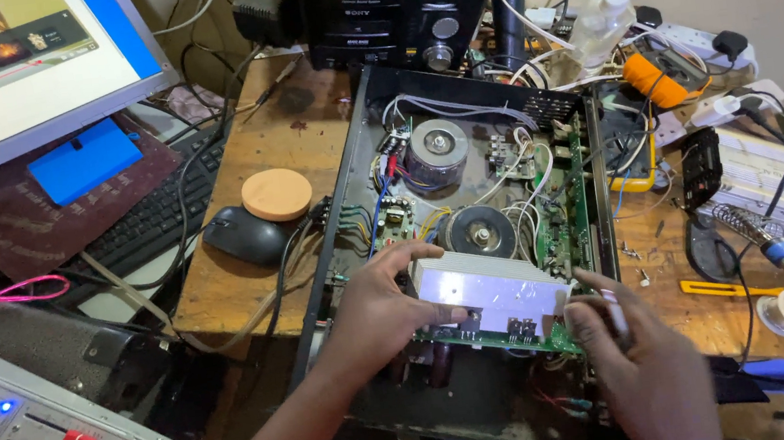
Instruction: The person holds a green circuit board with a large aluminum heatsink and uses a screwdriver to tighten screws on the board. The person rotates the board to access different sides and continues to adjust the screws throughout the clip.
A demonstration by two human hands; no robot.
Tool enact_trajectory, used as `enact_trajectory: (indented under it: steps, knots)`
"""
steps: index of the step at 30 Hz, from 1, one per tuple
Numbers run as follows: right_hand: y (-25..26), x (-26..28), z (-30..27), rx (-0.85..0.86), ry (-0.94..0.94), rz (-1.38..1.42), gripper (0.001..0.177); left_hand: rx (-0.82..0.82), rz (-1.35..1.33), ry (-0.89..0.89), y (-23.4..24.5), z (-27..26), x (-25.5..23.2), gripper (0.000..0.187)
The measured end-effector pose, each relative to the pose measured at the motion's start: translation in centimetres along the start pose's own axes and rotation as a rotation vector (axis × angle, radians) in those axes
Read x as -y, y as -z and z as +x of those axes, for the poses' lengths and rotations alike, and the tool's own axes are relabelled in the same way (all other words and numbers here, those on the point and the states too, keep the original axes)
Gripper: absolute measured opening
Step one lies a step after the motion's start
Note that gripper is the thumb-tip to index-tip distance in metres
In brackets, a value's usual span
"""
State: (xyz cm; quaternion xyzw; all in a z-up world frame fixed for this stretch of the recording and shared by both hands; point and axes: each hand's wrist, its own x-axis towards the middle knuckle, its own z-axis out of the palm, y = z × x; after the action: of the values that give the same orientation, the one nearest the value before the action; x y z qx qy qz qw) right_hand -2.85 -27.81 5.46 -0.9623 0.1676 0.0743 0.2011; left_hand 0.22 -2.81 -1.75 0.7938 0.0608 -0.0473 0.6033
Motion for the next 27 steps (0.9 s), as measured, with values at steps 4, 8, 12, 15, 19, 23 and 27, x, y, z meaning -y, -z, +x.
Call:
enact_trajectory:
  steps: [4,8,12,15,19,23,27]
  knots:
    - [-1.0,-0.6,0.3,0.098,0.069,-0.014,0.062,0.055,-0.041,0.049,0.5,-0.3,-1.6,0.069]
    - [-1.7,-1.3,0.0,0.061,0.127,0.15,0.039,0.123,-0.104,0.211,1.8,0.2,-3.9,0.08]
    - [-1.0,-0.6,0.1,0.059,0.052,0.438,0.03,0.224,0.084,0.258,3.0,0.6,-8.2,0.07]
    - [-1.4,-0.7,1.6,0.024,0.118,0.502,0.032,0.251,0.018,0.274,2.2,2.6,-8.0,0.07]
    - [-1.1,-1.6,4.4,-0.007,0.142,0.466,0.026,0.239,-0.148,0.234,1.1,4.9,-7.1,0.051]
    - [-0.9,-1.7,5.8,-0.033,0.12,0.614,0.032,0.308,-0.211,0.267,1.3,5.5,-9.0,0.057]
    - [-0.5,-1.1,5.4,-0.004,0.117,0.652,0.027,0.371,0.041,0.196,-0.1,6.5,-8.8,0.093]
